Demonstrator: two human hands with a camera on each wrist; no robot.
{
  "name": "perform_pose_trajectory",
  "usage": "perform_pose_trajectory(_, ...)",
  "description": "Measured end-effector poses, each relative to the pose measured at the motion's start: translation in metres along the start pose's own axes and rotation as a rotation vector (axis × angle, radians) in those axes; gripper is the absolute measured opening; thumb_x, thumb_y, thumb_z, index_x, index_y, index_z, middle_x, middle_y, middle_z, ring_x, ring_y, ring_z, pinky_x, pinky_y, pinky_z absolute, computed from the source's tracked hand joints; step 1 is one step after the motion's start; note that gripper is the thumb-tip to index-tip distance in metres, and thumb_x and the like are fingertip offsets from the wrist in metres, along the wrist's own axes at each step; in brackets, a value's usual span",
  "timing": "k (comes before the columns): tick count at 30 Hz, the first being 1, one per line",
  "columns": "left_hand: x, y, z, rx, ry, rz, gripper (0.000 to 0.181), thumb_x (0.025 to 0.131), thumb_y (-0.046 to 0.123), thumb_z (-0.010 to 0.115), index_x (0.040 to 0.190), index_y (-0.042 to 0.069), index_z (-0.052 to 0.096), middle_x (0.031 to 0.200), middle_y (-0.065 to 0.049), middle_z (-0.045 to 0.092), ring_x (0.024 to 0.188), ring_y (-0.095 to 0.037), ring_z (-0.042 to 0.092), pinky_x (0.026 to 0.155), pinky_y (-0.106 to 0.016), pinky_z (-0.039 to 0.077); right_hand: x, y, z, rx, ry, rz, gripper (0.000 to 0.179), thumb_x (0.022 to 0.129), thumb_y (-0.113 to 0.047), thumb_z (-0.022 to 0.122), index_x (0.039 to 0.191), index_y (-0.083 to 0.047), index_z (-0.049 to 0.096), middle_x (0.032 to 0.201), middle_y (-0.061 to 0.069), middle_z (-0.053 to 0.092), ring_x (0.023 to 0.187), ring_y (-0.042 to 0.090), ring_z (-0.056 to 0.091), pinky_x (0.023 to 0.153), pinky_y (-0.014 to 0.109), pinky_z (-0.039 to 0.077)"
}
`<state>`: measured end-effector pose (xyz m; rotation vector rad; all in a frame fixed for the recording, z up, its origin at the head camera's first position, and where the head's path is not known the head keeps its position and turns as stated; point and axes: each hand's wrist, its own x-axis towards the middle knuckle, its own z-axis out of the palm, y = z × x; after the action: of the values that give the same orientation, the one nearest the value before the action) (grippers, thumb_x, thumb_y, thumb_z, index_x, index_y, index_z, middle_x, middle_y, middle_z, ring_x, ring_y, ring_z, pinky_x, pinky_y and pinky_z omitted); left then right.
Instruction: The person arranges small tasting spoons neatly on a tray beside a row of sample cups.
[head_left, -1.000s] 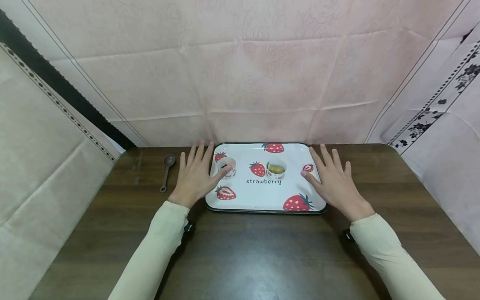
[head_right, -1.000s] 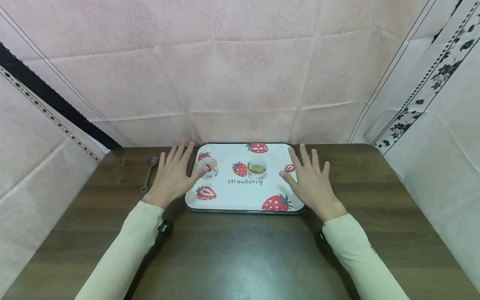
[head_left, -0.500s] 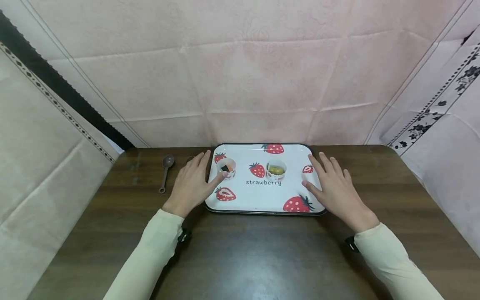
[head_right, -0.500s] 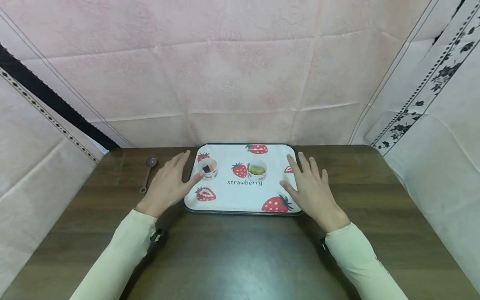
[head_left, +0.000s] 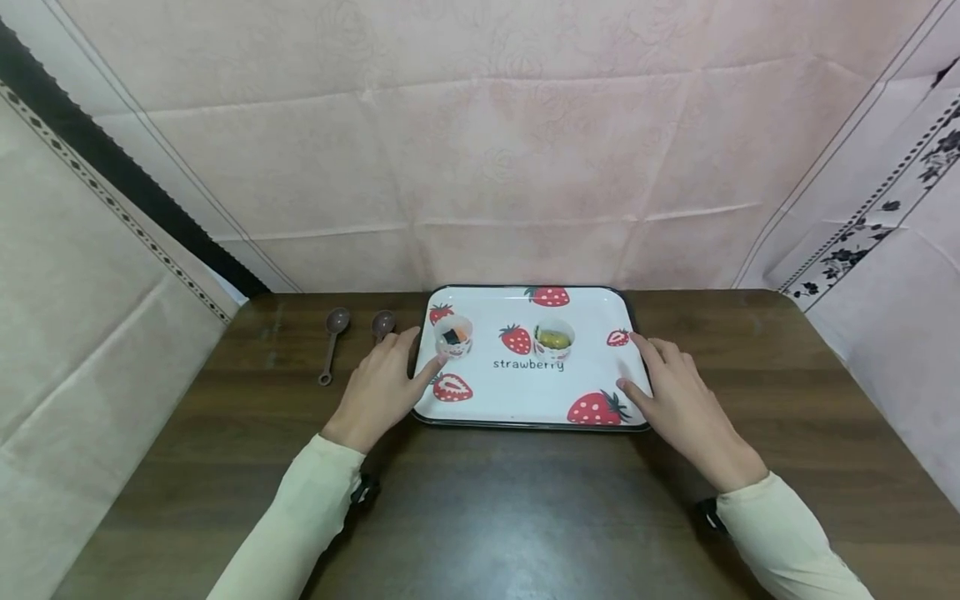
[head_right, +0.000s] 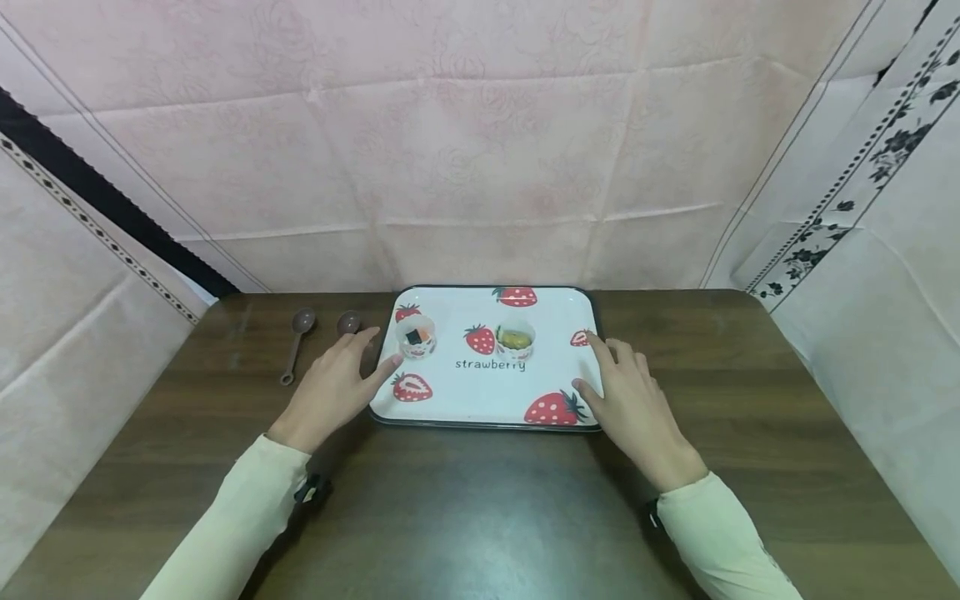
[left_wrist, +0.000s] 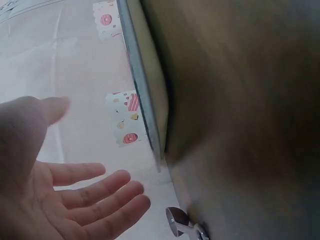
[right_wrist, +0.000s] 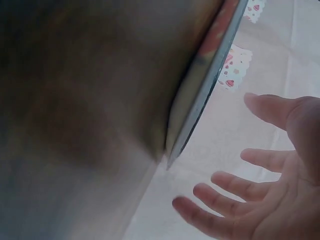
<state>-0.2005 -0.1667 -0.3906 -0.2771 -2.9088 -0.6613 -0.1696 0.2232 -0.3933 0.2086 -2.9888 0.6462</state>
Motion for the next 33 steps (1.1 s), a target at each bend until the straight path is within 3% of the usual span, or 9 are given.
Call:
perform_pose_trajectory(5,-0.004,-0.005,0.003,-0.011,0.017,-0.028,0.057,0.101,0.037,0.073,0.139,-0.004,0.061,0.123,-0.025,0.069,0.099,-0.036,0.073,0.083,-0.051,0.064,0.004,0.005,0.001,0.097,-0.050,0.031,0.077,0.099,-0.026,0.076,0.159,0.004,0.037,0.145,0.035,0.046,0.129,0.052,0.049,0.104,0.069,0.049)
perform_pose_trajectory(8,-0.003,-0.009,0.005,-0.039,-0.018,-0.058,0.050,0.101,0.031,0.074,0.134,-0.004,0.064,0.118,-0.024,0.071,0.085,-0.030,0.072,0.070,-0.042,0.064,0.004,0.012,0.000,0.163,-0.092,0.064,0.074,0.102,-0.028,0.073,0.157,0.005,0.037,0.140,0.036,0.049,0.124,0.052,0.054,0.097,0.066,0.054)
perform_pose_trajectory(12,-0.001,-0.013,0.006,-0.070,-0.081,-0.104,0.045,0.101,0.026,0.074,0.134,-0.003,0.064,0.114,-0.023,0.073,0.079,-0.025,0.071,0.062,-0.033,0.060,0.003,0.023,-0.002,0.222,-0.124,0.127,0.073,0.105,-0.034,0.067,0.157,0.006,0.035,0.137,0.037,0.052,0.119,0.051,0.059,0.090,0.062,0.058)
perform_pose_trajectory(18,0.002,-0.016,0.005,-0.154,-0.171,-0.169,0.046,0.102,0.018,0.072,0.140,-0.004,0.060,0.093,-0.016,0.072,0.063,-0.018,0.068,0.052,-0.029,0.054,0.003,0.037,-0.002,0.348,-0.190,0.221,0.069,0.111,-0.038,0.056,0.157,0.008,0.033,0.133,0.037,0.057,0.081,0.027,0.069,0.071,0.038,0.060)
perform_pose_trajectory(21,0.003,-0.018,0.004,-0.218,-0.212,-0.191,0.046,0.104,0.015,0.069,0.143,-0.006,0.057,0.088,-0.014,0.070,0.057,-0.016,0.068,0.050,-0.028,0.055,0.005,0.043,-0.002,0.426,-0.200,0.241,0.062,0.113,-0.033,0.051,0.154,0.011,0.037,0.132,0.038,0.058,0.077,0.022,0.070,0.069,0.035,0.062)
perform_pose_trajectory(28,0.006,-0.021,0.003,-0.263,-0.264,-0.236,0.045,0.105,0.013,0.067,0.145,-0.005,0.056,0.099,-0.018,0.072,0.058,-0.015,0.071,0.055,-0.030,0.060,0.009,0.057,0.003,0.586,-0.201,0.287,0.049,0.115,-0.023,0.046,0.145,0.016,0.049,0.134,0.036,0.060,0.094,0.019,0.072,0.077,0.032,0.065)
perform_pose_trajectory(33,0.004,-0.020,0.003,-0.275,-0.283,-0.257,0.045,0.105,0.012,0.068,0.144,-0.005,0.056,0.095,-0.016,0.070,0.059,-0.017,0.071,0.057,-0.030,0.060,0.011,0.069,0.004,0.699,-0.241,0.288,0.047,0.115,-0.018,0.041,0.143,0.020,0.048,0.119,0.026,0.066,0.088,0.010,0.071,0.079,0.030,0.065)
